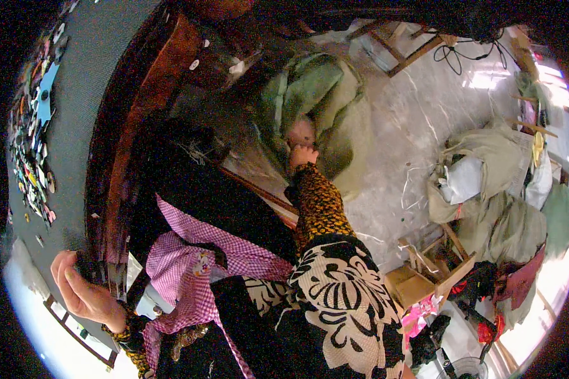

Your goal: Decorating clogs with various charms and packaging them into plastic bags.

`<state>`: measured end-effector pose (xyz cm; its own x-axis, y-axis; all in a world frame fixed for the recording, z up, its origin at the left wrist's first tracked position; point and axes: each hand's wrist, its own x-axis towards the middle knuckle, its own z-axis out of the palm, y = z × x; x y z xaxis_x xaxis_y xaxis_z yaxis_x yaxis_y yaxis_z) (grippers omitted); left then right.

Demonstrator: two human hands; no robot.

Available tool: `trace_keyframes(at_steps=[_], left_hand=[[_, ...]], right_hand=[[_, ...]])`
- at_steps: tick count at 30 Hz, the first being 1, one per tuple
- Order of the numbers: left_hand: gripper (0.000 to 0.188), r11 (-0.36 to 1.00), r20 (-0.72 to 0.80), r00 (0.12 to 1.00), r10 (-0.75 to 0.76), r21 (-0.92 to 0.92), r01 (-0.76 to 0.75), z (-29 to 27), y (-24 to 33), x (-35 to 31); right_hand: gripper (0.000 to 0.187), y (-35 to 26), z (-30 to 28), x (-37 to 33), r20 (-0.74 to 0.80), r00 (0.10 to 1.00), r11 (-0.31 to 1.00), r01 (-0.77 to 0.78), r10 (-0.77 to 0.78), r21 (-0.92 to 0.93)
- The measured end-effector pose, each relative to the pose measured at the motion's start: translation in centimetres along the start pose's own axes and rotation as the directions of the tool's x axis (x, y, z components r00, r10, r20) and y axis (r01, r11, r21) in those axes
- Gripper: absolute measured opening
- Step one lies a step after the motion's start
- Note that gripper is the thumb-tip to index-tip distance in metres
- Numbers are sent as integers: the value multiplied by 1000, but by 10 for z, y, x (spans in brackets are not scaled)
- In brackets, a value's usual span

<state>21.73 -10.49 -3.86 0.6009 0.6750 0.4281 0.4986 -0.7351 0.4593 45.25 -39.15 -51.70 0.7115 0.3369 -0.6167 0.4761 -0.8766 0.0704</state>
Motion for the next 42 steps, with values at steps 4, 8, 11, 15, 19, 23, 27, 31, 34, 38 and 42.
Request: trace_keyframes(at_steps=[4,8,11,15,19,23,27,31,34,38,42], left_hand=[[25,1000,2,1000,-12,-10,12,2,3,0],[25,1000,-8,1000,-29,4,29,-2,0,-3],[25,1000,-8,1000,-24,5,24,-1,1,-4],[27,998,-1,998,-63,-9,63,-1,6,-6],[26,998,-2,998,-58,-30,58,1,12,-3],[26,999,2,999,-40,-32,40,1,16,0],[24,999,-1,999,-42,-5,42,-2,14,-3],[25,999,23,1000,3,-42,-2,2,19,4],[25,1000,36,999,9,3,-9,-3,19,3],[26,998,22,999,-31,50,30,-3,19,-5],[26,999,29,999,-20,-29,20,3,20,-1]], right_hand=[[22,-11,7,10,188,962,977,183,-201,108],[20,-51,-7,5,-165,900,911,412,-403,22],[21,-50,-15,25,-116,930,936,351,-348,11],[25,-51,-53,41,211,938,962,272,-274,40],[28,-32,-34,50,49,997,991,56,-63,118],[28,-29,-13,59,-309,902,952,273,-303,-136],[26,-63,-11,79,-254,784,824,543,-566,-163],[19,-71,-22,103,-451,682,817,471,-576,-332],[26,-106,-72,101,58,900,893,436,-432,-114],[34,-107,-192,28,218,945,729,-327,244,601],[40,-55,-32,123,-316,931,974,125,-181,-191]])
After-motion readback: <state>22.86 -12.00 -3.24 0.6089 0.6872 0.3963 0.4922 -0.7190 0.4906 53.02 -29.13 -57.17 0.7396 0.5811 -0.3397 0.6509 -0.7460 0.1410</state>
